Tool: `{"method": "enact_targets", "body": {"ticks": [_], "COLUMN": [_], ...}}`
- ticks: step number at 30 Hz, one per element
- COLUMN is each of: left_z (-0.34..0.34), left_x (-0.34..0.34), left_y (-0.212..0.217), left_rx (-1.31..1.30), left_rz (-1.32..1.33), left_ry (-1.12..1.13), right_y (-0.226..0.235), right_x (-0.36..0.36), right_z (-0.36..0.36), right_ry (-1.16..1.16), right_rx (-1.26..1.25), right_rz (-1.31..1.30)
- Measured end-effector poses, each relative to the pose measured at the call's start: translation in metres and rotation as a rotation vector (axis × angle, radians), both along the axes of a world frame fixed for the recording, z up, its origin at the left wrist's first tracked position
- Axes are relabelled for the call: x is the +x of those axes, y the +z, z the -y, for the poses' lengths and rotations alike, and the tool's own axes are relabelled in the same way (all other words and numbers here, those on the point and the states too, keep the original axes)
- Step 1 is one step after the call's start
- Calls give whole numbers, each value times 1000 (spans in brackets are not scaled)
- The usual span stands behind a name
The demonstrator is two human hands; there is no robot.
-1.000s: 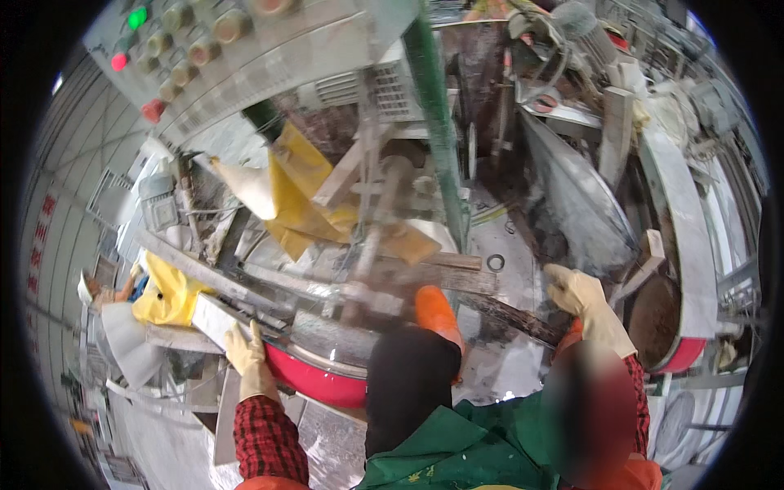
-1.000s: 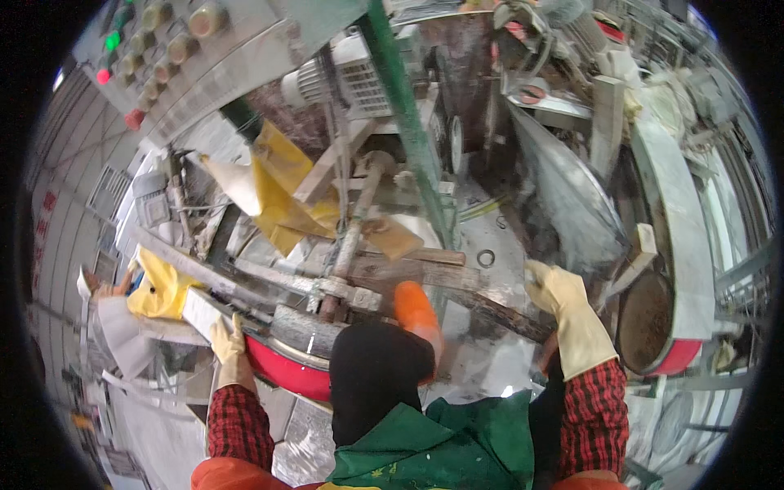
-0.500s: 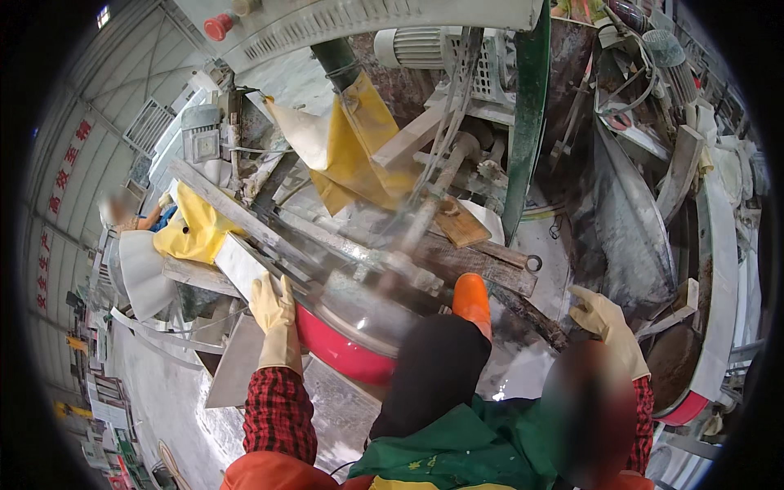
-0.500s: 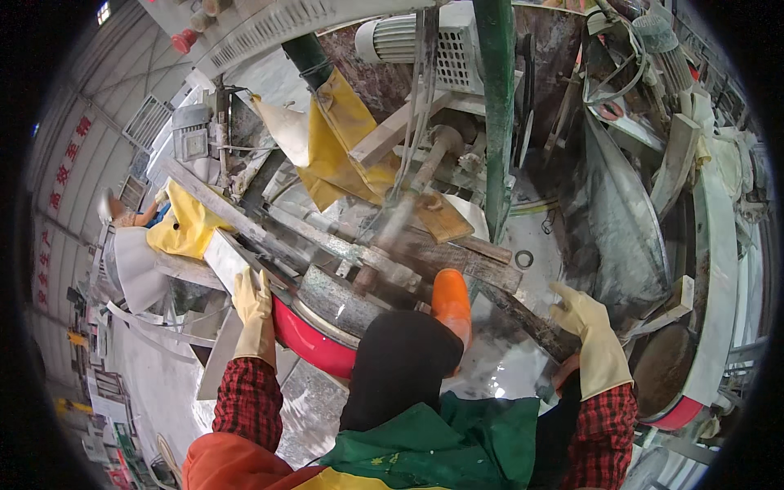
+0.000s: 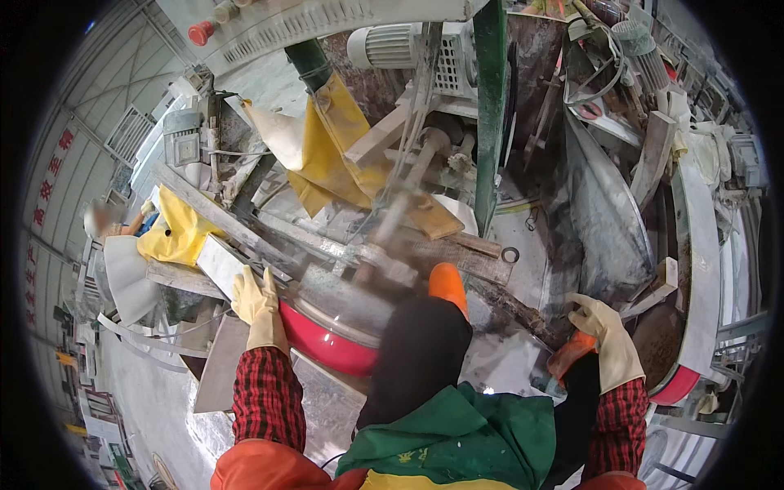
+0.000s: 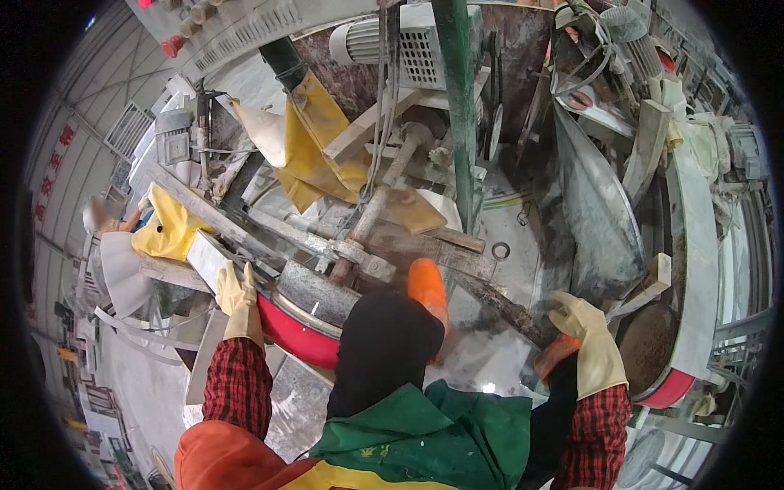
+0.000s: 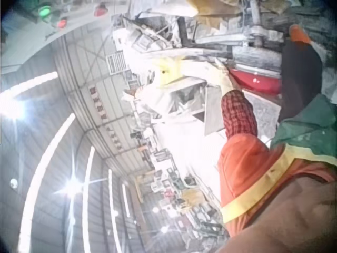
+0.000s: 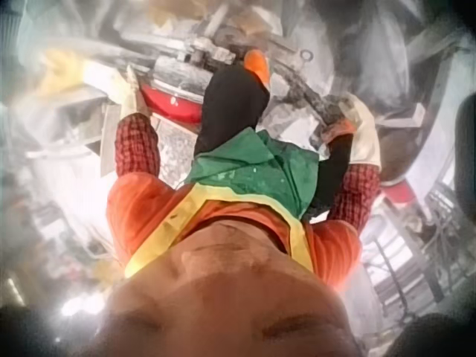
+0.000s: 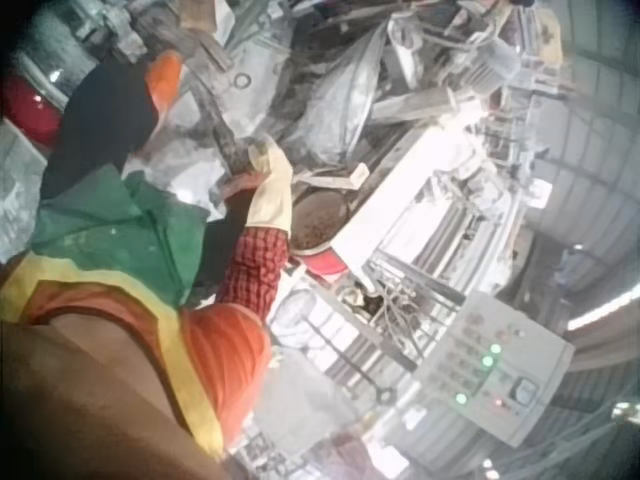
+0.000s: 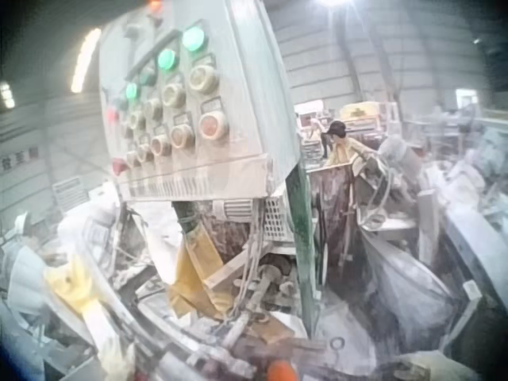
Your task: The person repeatedly picks up white rectangular sheets from a conveyor, wipes or rubs their surfaces by hand, and places them back onto the conveyor. The worker maintains a fast, repetitive cycle of handling individual sheets in a factory setting.
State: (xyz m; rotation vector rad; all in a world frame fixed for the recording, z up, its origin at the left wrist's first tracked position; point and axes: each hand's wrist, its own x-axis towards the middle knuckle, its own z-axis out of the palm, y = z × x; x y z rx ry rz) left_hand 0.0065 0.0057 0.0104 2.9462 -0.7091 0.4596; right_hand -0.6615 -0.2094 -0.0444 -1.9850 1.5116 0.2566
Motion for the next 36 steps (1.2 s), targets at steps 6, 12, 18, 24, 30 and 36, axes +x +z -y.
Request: {"method": "enact_targets", "body": {"ticks": [6, 12, 18, 24, 30, 36], "left_z": [-3, -1, 1, 0, 0, -4], "left_x": [-4, -13, -21, -27, -33, -31], "left_y": [0, 1, 0, 5, 7, 4], "left_rx": [-8, -3, -9, -7, -10, 41], "left_rz": [0, 15, 31, 9, -6, -39], "left_ry": [-7, -4, -2, -4, -23, -1], "right_y": [13, 35, 36, 16, 18, 6], "right_x": [30, 53, 42, 9, -1, -8], "right_z": [6, 5, 0, -6, -12, -10], "right_ry": [58, 89, 54, 6, -33, 8], "right_rx": [-104, -115, -71, -56, -27, -106], "right_rz": [44, 39, 45, 90, 52, 91]}}
